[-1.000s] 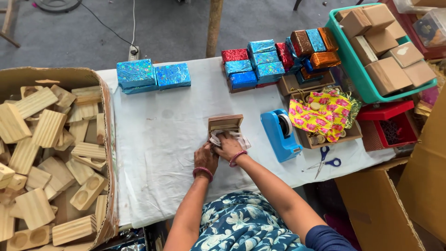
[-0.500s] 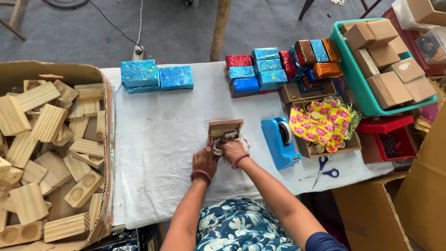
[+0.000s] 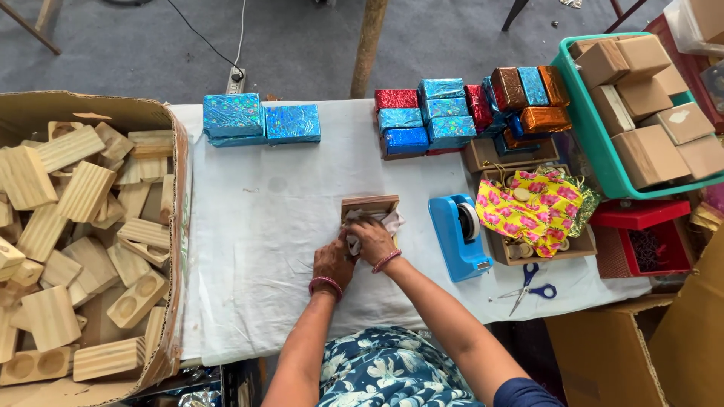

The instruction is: Polishing small wooden gift boxes with a cloth and placing decorative fabric and items inside them.

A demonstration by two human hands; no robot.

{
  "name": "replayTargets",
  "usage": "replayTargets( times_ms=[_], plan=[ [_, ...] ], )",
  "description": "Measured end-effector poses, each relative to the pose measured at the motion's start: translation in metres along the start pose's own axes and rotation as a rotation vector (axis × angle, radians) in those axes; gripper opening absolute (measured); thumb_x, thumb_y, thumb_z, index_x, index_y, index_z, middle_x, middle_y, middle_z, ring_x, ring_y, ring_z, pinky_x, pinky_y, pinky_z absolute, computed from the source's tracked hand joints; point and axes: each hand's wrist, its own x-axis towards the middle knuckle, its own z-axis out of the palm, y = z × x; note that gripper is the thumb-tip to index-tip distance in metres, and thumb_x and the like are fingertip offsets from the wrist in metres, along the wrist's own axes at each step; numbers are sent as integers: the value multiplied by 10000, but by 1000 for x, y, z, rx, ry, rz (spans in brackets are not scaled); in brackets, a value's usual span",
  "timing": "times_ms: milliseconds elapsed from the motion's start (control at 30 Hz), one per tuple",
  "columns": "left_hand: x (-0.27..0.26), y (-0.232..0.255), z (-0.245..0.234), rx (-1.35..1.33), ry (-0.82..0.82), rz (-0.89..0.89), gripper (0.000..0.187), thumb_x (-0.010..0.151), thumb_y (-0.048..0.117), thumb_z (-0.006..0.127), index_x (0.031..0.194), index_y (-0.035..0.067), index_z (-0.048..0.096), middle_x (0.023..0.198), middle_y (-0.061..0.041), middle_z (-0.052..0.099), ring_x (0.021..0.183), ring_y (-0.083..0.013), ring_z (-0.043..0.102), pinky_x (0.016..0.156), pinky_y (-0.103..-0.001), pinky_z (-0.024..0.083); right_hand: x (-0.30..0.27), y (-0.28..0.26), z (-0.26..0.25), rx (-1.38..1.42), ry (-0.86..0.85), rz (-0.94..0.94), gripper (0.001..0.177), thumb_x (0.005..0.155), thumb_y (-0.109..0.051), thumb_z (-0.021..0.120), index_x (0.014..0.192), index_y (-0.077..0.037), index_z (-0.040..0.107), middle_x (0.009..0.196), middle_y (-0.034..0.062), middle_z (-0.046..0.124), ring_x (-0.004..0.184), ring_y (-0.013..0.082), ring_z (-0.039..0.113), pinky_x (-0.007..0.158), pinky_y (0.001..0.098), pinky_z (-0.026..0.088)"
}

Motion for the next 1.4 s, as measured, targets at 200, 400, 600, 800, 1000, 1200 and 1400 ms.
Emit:
replayTargets(
  times_ms=[200,400,600,800,1000,1200,1400],
  plan=[
    [-3,1,-5,-24,-30,-14,815,880,221,740,1566,38,339,1127,-128,660,1030,-351,633,948,-486,447,-30,-2,-8,7,-56,-164,466,743,63,590,1158,-118,702,1137,39,722,1168,286,611,985,414,495],
    [-1,6,-11,23,7,27,724,869,243,718,1503,70,412,1200,-127,637,1062,-347,609,963,-492,436,-39,43,-45,-304,-313,-136,121,867,-147,632,931,-168,732,1100,-4,723,1162,237,619,949,451,471],
    [2,8,-7,198,-25,51,396,844,248,715,1215,148,616,1255,-70,601,1114,-312,588,1001,-480,438,-18,10,-38,-287,50,-205,366,883,-149,613,1235,-74,682,1267,119,648,1226,336,556,1010,461,439],
    [-1,6,-2,217,-19,69,350,845,301,744,1137,153,620,1256,-84,579,1099,-335,571,976,-493,431,4,27,-23,-138,17,-327,502,764,-159,602,1263,-121,645,1298,125,658,1215,371,557,964,495,438],
    [-3,2,-2,229,-37,83,423,751,181,735,1159,164,626,1316,-64,583,1123,-299,584,997,-472,437,-4,33,-47,-284,-144,77,347,842,-145,583,1181,-140,659,1064,104,691,1039,341,613,804,499,488],
    [-4,1,0,204,-31,67,428,786,214,746,1187,141,615,1303,-76,589,1132,-306,588,1000,-476,432,-8,37,-4,-377,5,-70,228,905,-186,599,1099,-97,680,1107,149,684,1016,345,617,863,492,505],
    [2,12,-9,149,25,73,620,858,213,712,1434,113,507,1350,-86,600,1143,-291,592,1007,-462,426,-22,72,41,48,-85,-206,218,837,-64,601,1014,-120,715,1015,97,712,1022,308,671,913,426,558]
  ],
)
